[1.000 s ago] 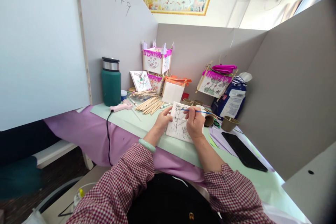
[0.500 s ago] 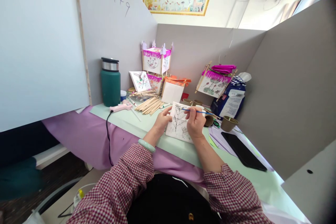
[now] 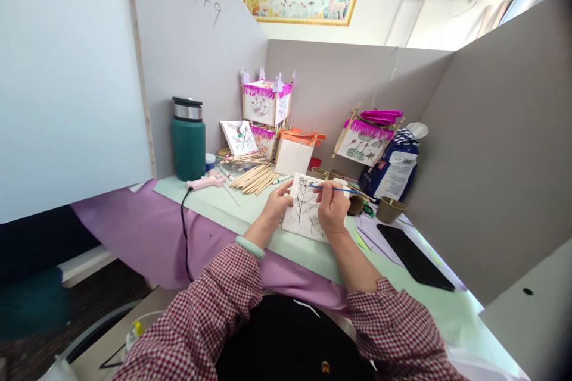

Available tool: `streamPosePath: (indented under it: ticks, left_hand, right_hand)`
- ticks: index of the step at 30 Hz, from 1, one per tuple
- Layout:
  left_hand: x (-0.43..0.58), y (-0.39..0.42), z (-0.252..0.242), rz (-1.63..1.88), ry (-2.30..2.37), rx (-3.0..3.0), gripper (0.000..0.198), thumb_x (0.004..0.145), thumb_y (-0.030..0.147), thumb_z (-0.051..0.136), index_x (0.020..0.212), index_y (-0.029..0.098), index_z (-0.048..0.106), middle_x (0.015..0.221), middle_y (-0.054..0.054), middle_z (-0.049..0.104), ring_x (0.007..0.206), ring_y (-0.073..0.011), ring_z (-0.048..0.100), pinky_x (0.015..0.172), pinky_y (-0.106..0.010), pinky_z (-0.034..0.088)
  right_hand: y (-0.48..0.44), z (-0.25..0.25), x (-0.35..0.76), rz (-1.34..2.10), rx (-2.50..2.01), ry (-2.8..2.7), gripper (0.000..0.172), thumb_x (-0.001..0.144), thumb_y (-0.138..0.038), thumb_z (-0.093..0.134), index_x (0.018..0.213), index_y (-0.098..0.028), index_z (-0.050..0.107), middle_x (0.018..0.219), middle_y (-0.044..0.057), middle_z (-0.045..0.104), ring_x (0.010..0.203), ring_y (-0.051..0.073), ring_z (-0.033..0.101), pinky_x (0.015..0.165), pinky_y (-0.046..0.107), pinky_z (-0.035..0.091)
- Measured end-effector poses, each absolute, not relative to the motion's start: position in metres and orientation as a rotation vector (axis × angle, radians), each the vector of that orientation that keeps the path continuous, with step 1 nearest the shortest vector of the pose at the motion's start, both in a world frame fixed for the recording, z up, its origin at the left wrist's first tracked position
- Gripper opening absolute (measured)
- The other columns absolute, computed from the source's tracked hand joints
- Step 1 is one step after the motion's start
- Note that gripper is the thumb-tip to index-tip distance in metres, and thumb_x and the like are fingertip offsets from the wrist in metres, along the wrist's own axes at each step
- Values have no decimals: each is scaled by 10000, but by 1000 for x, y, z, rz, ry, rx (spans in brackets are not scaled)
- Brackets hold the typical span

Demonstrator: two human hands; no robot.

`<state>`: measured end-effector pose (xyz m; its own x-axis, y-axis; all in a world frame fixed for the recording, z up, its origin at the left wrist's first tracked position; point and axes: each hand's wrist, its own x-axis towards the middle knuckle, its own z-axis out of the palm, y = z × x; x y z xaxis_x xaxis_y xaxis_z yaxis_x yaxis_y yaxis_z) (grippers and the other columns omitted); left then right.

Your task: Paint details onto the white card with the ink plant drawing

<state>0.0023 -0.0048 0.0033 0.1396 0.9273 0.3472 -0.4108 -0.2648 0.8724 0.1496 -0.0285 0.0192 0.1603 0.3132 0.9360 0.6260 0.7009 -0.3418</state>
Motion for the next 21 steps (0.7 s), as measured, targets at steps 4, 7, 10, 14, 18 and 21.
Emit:
streamPosePath:
  ticks: [4, 7, 10, 14, 18, 21]
  left_hand:
    - [2, -6, 4, 1436, 583, 1214, 773, 496, 62, 515, 1244, 159, 685, 863, -18, 668, 720, -141, 547, 626, -213, 435]
    - [2, -7, 4, 1438, 578, 1214, 772, 495, 61, 517, 1244, 150, 684, 854, -20, 667, 723, -142, 545, 622, -210, 431]
    - [2, -7, 4, 1437, 579, 1216, 774, 497, 64, 519, 1250, 148, 680, 856, -22, 668, 722, -143, 543, 620, -211, 430]
    - [2, -6, 4, 1432, 582, 1221, 782, 498, 68, 515, 1258, 156, 676, 850, -20, 670, 711, -143, 541, 616, -215, 428]
    - [2, -6, 4, 1430, 584, 1226, 773, 500, 66, 516, 1249, 165, 681, 840, -15, 670, 698, -139, 537, 606, -213, 422]
    - [2, -6, 4, 1432, 585, 1228, 772, 497, 65, 517, 1245, 163, 682, 843, -16, 672, 699, -141, 537, 605, -215, 422]
  right_hand:
    - [-27, 17, 152, -269, -837, -1423, 311, 1027, -418, 394, 880, -205, 567, 683, -4, 694, 500, 113, 584, 573, 252, 454]
    - [-27, 17, 153, -267, -830, -1417, 317, 1030, -422, 382, 881, -207, 561, 690, -4, 696, 499, 112, 591, 560, 248, 454]
    - [-27, 17, 152, -267, -824, -1419, 321, 1029, -429, 384, 881, -207, 562, 695, -2, 697, 499, 112, 592, 565, 250, 456]
    - [-28, 18, 151, -271, -827, -1430, 329, 1026, -435, 387, 871, -208, 568, 678, -4, 691, 500, 115, 586, 578, 258, 459]
    - [-30, 21, 148, -273, -824, -1450, 334, 1028, -435, 375, 878, -210, 570, 674, -5, 686, 497, 114, 577, 596, 264, 469]
    - [-32, 22, 147, -273, -822, -1453, 330, 1031, -425, 365, 883, -212, 567, 679, -5, 687, 503, 115, 581, 605, 266, 472]
